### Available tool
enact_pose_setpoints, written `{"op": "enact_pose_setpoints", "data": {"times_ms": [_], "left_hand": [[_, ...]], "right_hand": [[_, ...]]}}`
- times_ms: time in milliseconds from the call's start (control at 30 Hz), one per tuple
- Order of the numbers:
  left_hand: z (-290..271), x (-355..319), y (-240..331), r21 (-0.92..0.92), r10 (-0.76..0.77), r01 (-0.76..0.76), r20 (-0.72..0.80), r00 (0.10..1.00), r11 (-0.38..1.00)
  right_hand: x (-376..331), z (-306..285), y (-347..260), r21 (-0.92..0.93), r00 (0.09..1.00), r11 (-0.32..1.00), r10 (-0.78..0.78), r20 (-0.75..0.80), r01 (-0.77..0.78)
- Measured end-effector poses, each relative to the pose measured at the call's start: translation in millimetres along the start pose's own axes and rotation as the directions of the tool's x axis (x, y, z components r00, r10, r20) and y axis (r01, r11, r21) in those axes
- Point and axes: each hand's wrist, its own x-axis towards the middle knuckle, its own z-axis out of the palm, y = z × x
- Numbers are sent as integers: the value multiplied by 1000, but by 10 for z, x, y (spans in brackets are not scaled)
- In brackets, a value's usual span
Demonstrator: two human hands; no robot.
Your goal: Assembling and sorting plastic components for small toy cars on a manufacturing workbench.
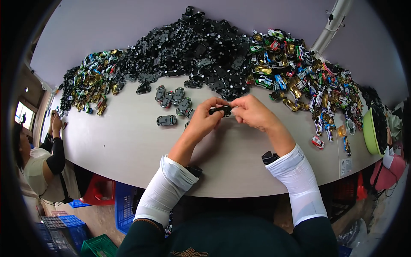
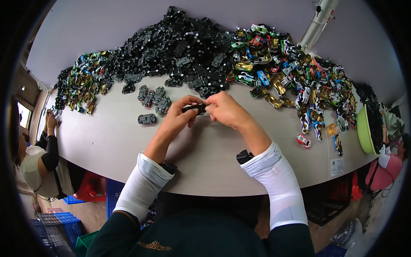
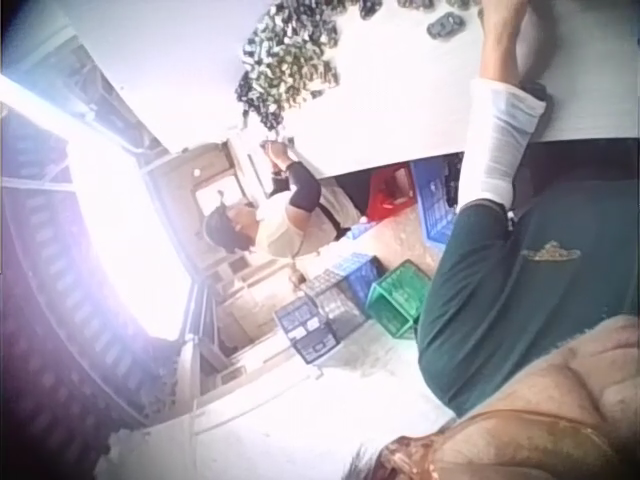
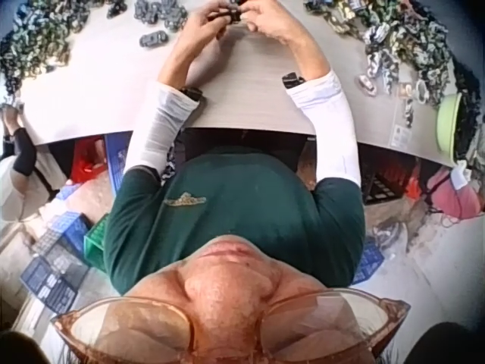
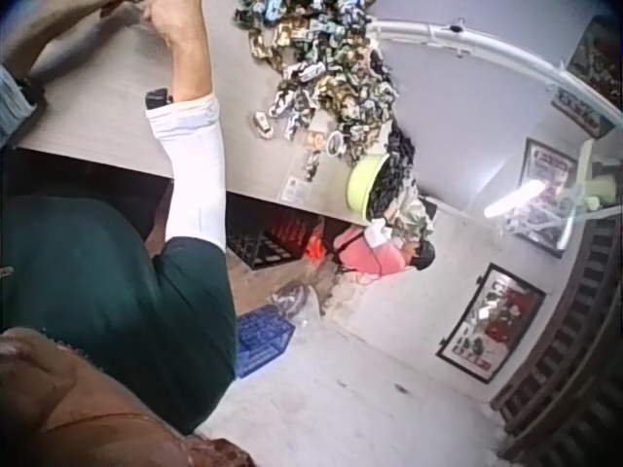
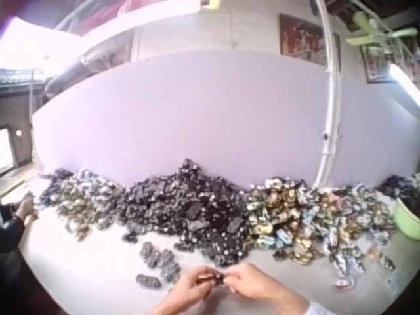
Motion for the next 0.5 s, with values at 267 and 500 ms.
{"op": "enact_pose_setpoints", "data": {"times_ms": [267,500], "left_hand": [[-66,29,-27,-187,227,-254,-158,961,949],[48,-62,118,-425,226,-198,17,974,883]], "right_hand": [[-121,-58,-157,-180,960,953,-208,188,242],[-180,-28,-283,-84,878,896,-445,-175,437]]}}
